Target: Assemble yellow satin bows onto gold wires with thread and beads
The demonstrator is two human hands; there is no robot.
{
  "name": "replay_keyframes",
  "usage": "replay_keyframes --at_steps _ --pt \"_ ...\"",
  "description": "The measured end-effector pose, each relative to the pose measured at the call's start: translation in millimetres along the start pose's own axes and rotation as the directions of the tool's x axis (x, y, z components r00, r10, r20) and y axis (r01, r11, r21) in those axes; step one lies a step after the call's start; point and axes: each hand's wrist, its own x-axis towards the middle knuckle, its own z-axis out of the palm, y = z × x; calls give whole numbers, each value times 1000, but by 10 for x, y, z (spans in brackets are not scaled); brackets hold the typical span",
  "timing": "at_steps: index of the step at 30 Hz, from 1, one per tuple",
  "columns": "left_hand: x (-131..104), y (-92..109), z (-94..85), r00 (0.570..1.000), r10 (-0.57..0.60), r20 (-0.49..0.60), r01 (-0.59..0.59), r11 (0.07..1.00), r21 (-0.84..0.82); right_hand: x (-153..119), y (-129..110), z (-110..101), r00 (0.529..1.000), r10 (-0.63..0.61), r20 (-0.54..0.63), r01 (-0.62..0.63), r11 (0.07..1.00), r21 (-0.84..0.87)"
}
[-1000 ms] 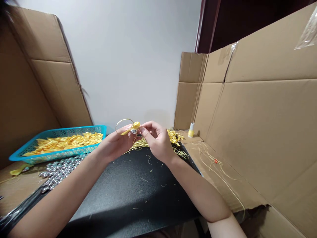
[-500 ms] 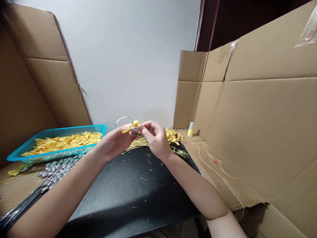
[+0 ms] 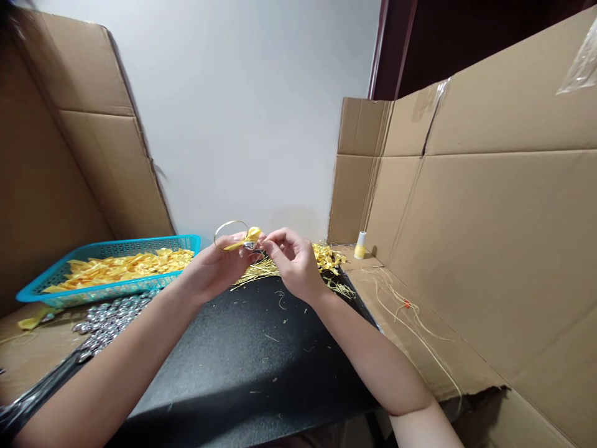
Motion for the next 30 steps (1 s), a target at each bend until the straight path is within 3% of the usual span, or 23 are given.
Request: replay_keyframes --at_steps 5,9,13,19,30 --pt "0 11 -32 1000 24 13 -25 997 72 -13 -68 -72 989 -140 41 146 964 -224" --pt "-6 24 -35 999 30 14 -32 993 115 -11 -188 -120 960 -260 105 280 867 -413" --pt "-15 25 -19 1000 24 -3 -23 986 166 -6 -263 -141 932 -329 150 359 794 -491" --pt "-21 3 -20 1000 13 -4 -12 979 204 -18 -301 -146 921 -347 177 386 757 -527" --pt "-22 -4 -18 999 16 -30 -9 976 215 -16 -318 -150 938 -308 157 343 773 -533"
